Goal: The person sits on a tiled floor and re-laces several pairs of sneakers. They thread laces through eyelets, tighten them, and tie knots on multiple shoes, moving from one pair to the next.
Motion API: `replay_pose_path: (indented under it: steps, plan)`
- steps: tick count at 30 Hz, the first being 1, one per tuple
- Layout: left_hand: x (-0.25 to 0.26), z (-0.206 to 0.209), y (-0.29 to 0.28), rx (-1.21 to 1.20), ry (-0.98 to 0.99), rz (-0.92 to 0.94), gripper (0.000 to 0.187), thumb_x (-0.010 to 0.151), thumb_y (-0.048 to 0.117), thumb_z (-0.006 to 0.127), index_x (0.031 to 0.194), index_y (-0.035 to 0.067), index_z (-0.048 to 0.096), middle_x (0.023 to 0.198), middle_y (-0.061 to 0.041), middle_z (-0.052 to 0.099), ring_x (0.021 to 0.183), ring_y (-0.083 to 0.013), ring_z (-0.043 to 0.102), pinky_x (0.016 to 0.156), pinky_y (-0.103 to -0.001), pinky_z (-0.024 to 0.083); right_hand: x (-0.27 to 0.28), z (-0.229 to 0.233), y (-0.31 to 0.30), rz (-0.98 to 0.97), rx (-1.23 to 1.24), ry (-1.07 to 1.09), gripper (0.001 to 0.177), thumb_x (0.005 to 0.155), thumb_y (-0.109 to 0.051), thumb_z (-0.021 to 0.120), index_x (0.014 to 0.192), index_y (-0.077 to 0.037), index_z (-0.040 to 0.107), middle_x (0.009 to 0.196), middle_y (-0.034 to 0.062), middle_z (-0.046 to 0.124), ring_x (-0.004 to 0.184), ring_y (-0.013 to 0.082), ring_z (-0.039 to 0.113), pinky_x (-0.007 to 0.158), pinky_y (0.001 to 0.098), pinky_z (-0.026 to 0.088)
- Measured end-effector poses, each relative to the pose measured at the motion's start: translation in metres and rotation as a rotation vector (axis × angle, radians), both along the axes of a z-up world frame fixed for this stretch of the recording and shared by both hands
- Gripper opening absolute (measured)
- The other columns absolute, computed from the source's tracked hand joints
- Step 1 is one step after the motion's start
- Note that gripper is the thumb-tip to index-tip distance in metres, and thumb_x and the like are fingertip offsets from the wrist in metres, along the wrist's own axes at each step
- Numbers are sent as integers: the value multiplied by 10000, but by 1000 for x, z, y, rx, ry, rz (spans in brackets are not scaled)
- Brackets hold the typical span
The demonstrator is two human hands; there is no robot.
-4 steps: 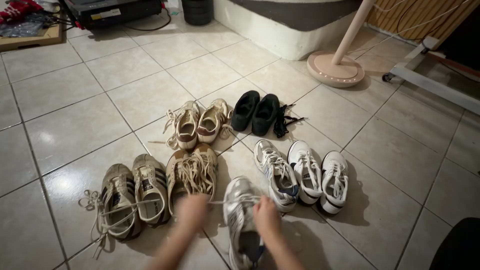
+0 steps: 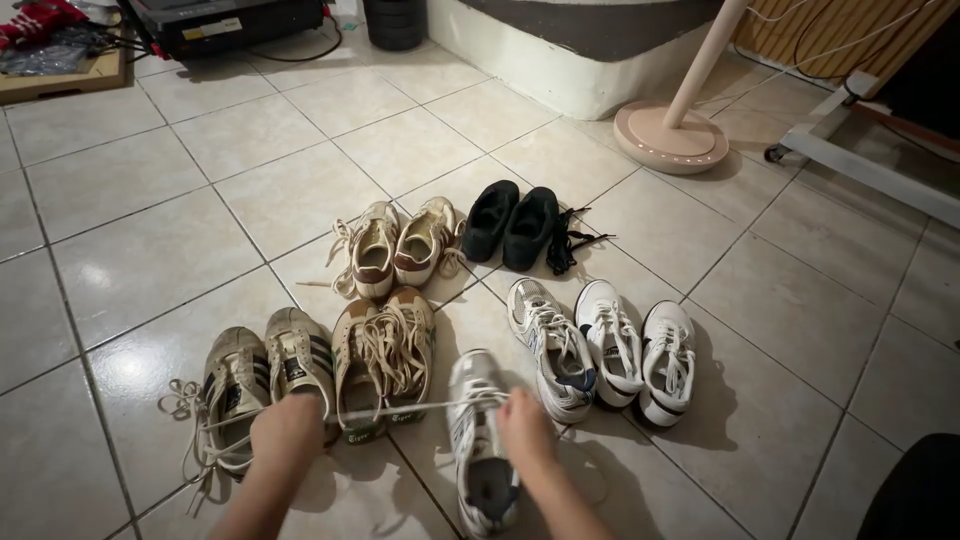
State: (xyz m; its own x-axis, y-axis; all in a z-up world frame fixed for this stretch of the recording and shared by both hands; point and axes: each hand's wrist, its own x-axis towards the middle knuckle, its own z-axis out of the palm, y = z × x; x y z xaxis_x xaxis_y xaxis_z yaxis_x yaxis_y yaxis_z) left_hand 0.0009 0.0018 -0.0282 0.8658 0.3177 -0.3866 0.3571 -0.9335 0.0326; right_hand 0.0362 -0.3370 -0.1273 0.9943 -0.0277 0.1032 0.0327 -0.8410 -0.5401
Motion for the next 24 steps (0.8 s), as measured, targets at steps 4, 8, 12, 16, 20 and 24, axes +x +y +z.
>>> replay_pose_path:
  steps: [4,8,12,16,20,24]
  plan:
    - [7,-24,-47,25,-92,-393,158,865,251,695,947,120,729,1039,-111,712,1007,-305,693,848,-442,556,-4,34,31,-1,50,61,292,884,-252,700,1064,-72,556,1067,196,614,922,412,644,763,510,529]
    - [6,-42,-127,-196,-346,-432,281,890,302,689,1024,63,628,1027,-109,670,999,-281,635,900,-430,473,2,48,27,106,93,98,499,745,-202,804,1124,-89,500,1146,221,581,939,430,632,777,493,537]
    - [1,-49,-144,-55,-463,-467,146,873,185,644,980,85,654,950,-82,694,981,-288,630,892,-416,428,-2,43,24,54,73,183,342,855,-176,721,1124,-95,525,1003,175,688,943,401,677,804,489,538]
    - [0,-54,-139,-353,-579,-417,123,879,126,599,859,138,720,865,-60,737,892,-287,661,827,-423,431,-3,36,21,56,169,36,260,858,-133,676,1110,-106,620,971,175,720,906,392,694,780,466,547]
    - [3,-54,-128,-348,-448,-305,165,854,91,591,804,157,734,791,-83,732,826,-290,689,806,-441,445,-10,26,21,29,174,27,107,874,-148,683,940,-66,668,938,161,720,896,388,683,768,464,540]
    - [0,-53,-128,-355,-431,-318,151,851,91,597,802,142,731,759,-92,721,807,-311,691,781,-457,450,-9,23,19,-11,146,23,122,877,-159,694,907,-52,643,910,170,717,887,390,678,768,471,533]
